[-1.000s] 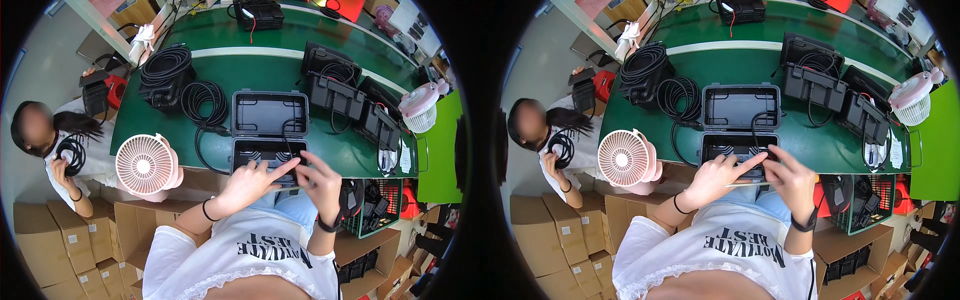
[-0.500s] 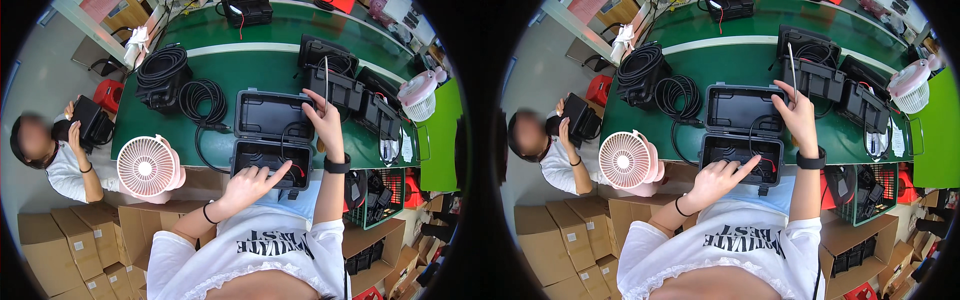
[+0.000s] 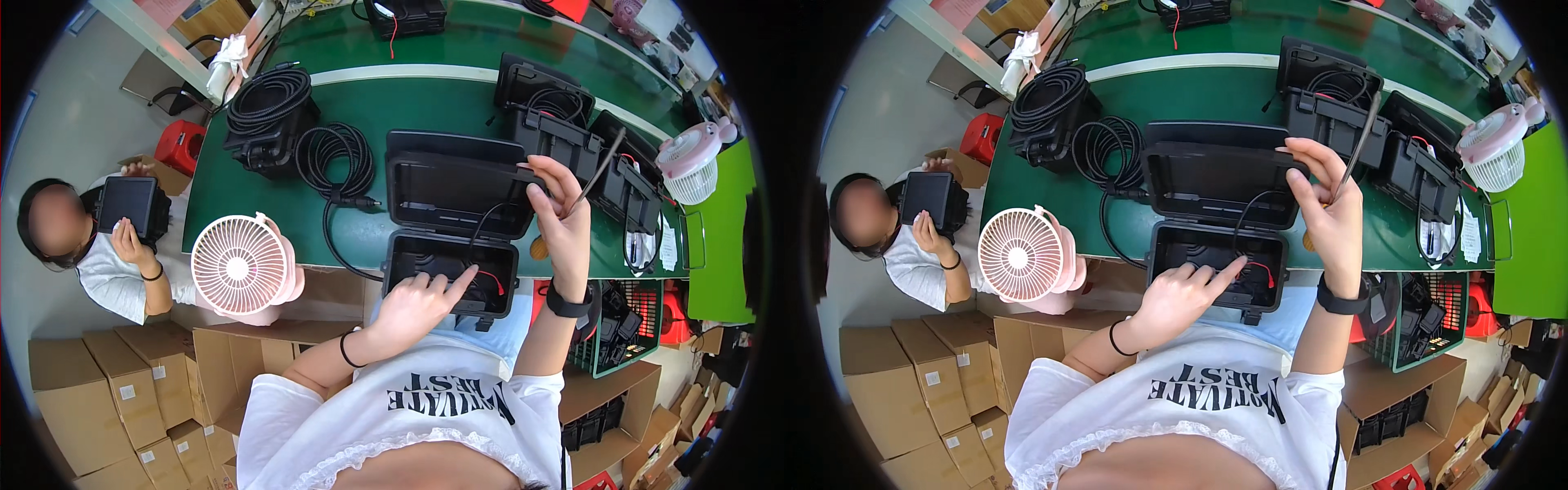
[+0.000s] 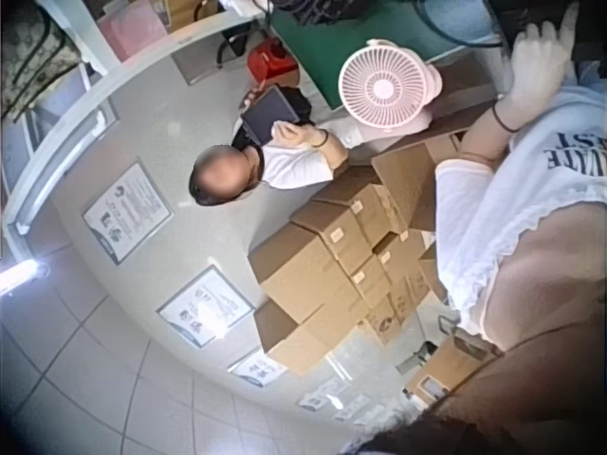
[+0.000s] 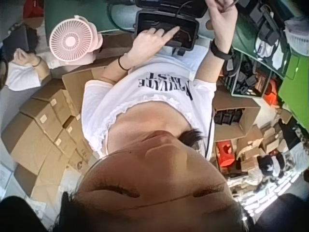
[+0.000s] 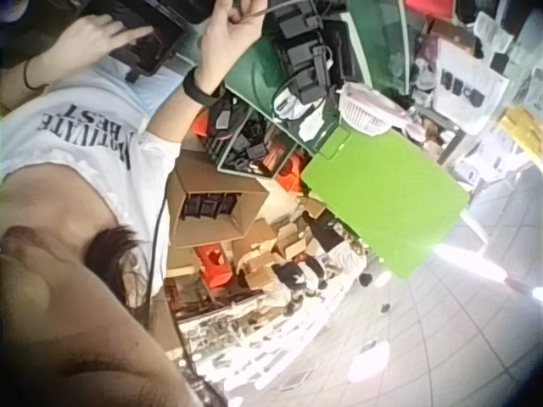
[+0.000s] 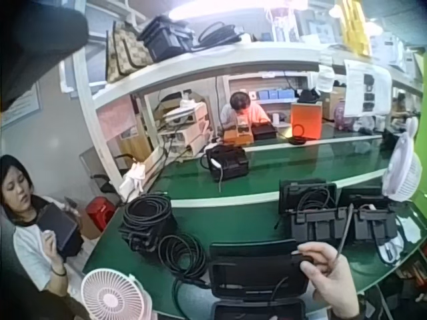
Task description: Assembling components into a solar equipment casing using a screwdriver on a production line.
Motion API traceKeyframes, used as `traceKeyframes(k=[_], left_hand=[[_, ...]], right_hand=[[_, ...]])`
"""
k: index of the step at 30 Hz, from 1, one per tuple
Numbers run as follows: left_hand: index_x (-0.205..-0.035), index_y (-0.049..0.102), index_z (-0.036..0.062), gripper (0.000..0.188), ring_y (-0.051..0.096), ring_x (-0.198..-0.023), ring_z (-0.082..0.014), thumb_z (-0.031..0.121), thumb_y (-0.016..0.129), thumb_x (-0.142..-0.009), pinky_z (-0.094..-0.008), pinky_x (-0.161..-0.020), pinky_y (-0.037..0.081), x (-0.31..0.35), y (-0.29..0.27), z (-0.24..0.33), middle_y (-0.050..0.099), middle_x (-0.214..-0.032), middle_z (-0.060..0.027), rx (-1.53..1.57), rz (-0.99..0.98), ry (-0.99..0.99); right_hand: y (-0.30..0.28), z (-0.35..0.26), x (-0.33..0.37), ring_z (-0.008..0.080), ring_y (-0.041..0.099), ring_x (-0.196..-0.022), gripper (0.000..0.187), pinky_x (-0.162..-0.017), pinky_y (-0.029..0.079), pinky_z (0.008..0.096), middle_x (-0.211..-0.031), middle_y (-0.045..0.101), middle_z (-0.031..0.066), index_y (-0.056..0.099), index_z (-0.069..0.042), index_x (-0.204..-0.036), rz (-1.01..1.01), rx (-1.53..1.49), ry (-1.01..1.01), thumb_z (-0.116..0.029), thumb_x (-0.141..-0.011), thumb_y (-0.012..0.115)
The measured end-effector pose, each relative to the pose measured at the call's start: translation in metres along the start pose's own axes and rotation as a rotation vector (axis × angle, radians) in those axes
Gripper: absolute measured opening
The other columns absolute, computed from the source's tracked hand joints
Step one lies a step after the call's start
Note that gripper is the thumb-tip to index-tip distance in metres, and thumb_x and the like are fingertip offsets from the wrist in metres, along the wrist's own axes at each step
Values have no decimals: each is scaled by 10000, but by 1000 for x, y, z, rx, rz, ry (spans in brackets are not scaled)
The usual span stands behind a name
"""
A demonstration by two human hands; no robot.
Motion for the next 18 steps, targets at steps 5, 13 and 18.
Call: traceKeyframes(k=[5,13,18], left_hand=[[-1404,496,116,686,610,-629,-155,97,619,-729,-257,-549,528,-17,4,3,576,-704,-29,55,-53,48],[-1404,501,132,691,598,-614,-143,116,620,-724,-251,-540,524,-20,8,8,550,-681,-16,17,-7,32],[-1407,498,132,696,596,-613,-138,124,622,-723,-244,-540,522,-23,4,8,540,-675,-12,18,14,29]], right_hand=[[-13,7,-2,-42,419,-501,302,-419,297,136,-1218,649,65,563,-18,-1253,84,-36,72,-49,-953,559],[-20,25,-10,-27,345,-442,364,-386,261,141,-1321,592,104,513,-19,-1345,24,-205,108,-158,-1016,443],[-25,38,-14,-21,346,-435,379,-382,253,138,-1329,589,108,528,-21,-1338,45,-263,132,-207,-1028,413]])
Point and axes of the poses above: each hand's wrist, its own x-axis away from the middle knuckle, its own y-axis out of the palm, z = x × y, the point moved 9 cm from there along -x, towards the middle knuckle
